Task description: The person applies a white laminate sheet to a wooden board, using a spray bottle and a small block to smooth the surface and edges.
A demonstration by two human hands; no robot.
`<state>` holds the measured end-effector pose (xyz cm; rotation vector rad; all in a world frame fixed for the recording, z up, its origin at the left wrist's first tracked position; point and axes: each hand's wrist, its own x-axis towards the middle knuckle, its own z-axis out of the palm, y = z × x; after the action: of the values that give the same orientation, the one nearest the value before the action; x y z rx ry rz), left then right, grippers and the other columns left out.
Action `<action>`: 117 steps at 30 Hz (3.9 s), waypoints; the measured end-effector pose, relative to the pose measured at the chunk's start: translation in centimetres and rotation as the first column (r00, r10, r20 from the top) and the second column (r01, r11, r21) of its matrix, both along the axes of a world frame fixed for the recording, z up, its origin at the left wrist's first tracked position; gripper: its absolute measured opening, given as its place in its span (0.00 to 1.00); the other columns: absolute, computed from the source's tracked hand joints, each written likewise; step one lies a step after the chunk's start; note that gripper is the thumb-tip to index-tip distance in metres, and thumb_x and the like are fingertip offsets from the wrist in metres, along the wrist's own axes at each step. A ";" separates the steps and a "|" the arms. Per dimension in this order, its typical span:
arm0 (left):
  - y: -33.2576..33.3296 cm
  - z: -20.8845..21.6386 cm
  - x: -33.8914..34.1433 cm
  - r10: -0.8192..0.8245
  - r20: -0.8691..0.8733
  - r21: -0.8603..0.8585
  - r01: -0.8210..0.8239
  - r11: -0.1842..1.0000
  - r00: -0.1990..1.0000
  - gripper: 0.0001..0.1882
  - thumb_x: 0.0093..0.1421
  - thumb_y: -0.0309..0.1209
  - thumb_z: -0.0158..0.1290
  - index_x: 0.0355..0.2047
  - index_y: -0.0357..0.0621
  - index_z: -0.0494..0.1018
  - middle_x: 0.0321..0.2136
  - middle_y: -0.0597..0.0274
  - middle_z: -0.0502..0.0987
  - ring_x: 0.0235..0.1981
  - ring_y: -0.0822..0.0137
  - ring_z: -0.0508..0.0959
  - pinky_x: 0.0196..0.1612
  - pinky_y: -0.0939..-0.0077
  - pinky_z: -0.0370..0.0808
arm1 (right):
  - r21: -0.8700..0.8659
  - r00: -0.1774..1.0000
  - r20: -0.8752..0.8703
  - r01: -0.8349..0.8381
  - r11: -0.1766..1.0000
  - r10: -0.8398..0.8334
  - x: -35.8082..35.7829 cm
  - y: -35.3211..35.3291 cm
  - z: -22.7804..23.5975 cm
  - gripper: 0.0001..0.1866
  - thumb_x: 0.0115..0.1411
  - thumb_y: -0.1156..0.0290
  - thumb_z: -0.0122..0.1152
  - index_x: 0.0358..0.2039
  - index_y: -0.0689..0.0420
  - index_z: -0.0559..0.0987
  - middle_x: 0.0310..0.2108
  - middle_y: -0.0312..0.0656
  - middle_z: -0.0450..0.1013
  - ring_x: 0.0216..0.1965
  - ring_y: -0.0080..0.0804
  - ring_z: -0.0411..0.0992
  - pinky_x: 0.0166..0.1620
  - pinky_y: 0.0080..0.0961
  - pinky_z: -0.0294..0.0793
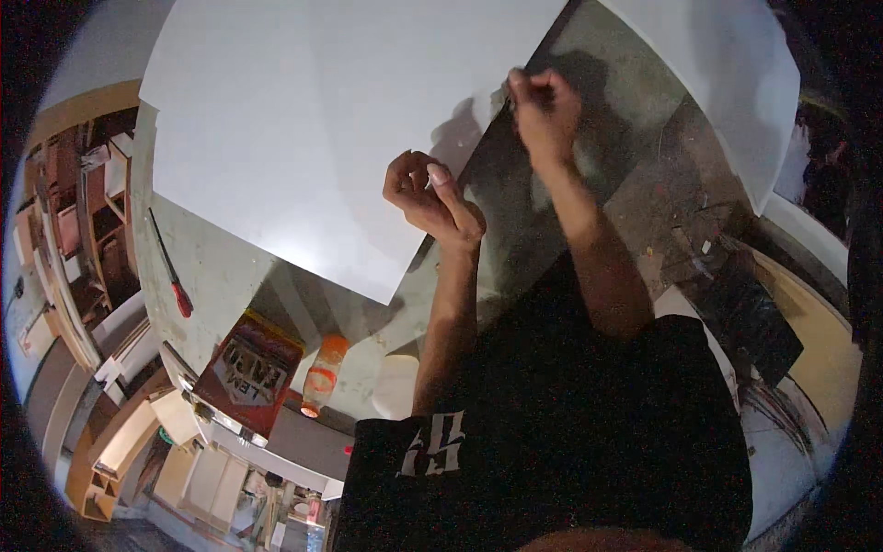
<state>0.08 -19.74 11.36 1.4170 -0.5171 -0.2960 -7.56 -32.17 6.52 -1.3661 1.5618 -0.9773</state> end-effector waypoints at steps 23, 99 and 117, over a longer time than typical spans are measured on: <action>-0.5 0.7 -0.3 0.011 0.018 0.057 -0.012 0.998 1.000 0.18 0.68 0.32 0.44 0.52 0.31 0.58 0.34 0.53 0.70 0.29 0.72 0.68 0.26 0.80 0.67 | 0.114 0.978 0.205 -0.060 0.992 0.036 -3.0 -8.0 1.2 0.11 0.57 0.67 0.69 0.28 0.58 0.76 0.21 0.35 0.72 0.19 0.20 0.67 0.20 0.25 0.66; -0.5 0.5 0.2 -0.003 -0.014 -0.025 0.003 1.000 1.000 0.17 0.67 0.28 0.45 0.52 0.32 0.55 0.33 0.53 0.69 0.25 0.76 0.64 0.22 0.83 0.61 | -0.082 0.966 -0.027 -0.257 0.963 0.255 -0.2 2.2 2.2 0.09 0.55 0.68 0.64 0.29 0.60 0.76 0.25 0.43 0.76 0.29 0.34 0.75 0.37 0.31 0.74; -0.5 0.9 0.0 -0.023 -0.003 -0.004 0.023 1.000 1.000 0.17 0.67 0.27 0.44 0.51 0.31 0.56 0.34 0.54 0.68 0.25 0.76 0.63 0.23 0.84 0.61 | -0.136 0.975 -0.041 -0.220 0.966 0.217 -2.3 -4.7 1.4 0.09 0.59 0.67 0.63 0.31 0.60 0.76 0.26 0.41 0.76 0.30 0.29 0.74 0.34 0.29 0.72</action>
<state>0.10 -20.20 12.30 1.4071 -0.5318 -0.3151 -9.85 -36.86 7.93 -1.6170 1.3471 -0.9496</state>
